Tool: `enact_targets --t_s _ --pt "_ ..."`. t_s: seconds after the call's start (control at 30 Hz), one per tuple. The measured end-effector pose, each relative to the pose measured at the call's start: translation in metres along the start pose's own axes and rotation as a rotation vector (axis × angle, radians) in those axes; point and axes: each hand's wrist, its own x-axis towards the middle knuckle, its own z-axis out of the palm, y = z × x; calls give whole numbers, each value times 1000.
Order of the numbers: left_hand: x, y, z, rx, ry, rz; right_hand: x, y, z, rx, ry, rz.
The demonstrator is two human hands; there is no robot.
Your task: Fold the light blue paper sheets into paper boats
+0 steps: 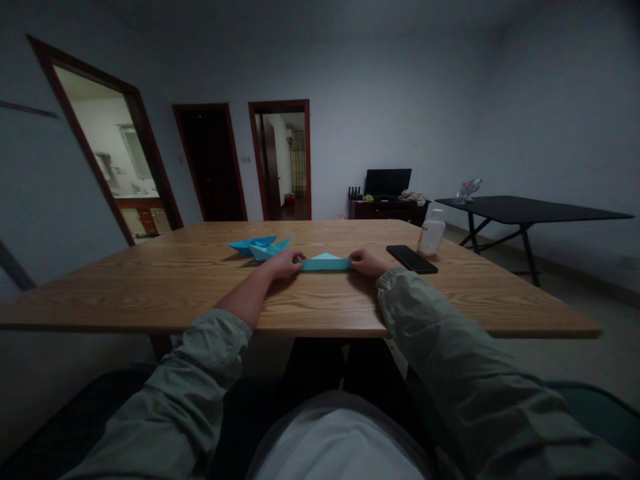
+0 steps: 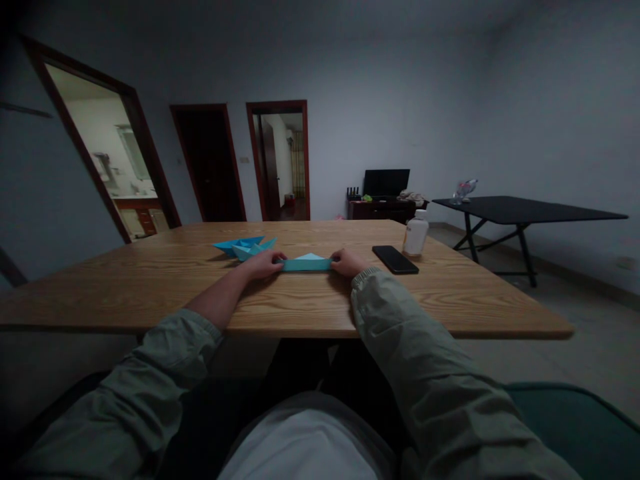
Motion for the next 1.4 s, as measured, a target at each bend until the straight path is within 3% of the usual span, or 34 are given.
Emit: enact_targets --t_s 0.33,0.57,0.8,1.0,1.07,1.23,1.4 --pt "6 -11 6 5 115 -67 6 10 6 13 66 30" --pt "9 -16 6 101 90 -112 5 8 3 -17 64 42" --pt "5 -7 3 84 33 -137 2 4 1 -13 62 57" --pt "1 -2 2 -58 -84 -13 3 6 2 6 58 32" --pt "1 -4 2 -78 -107 9 4 8 3 26 95 22" --pt "4 -7 5 -127 -27 -29 6 12 6 10 237 51" --pt "4 -5 5 -94 -39 -69 6 12 4 -109 259 165"
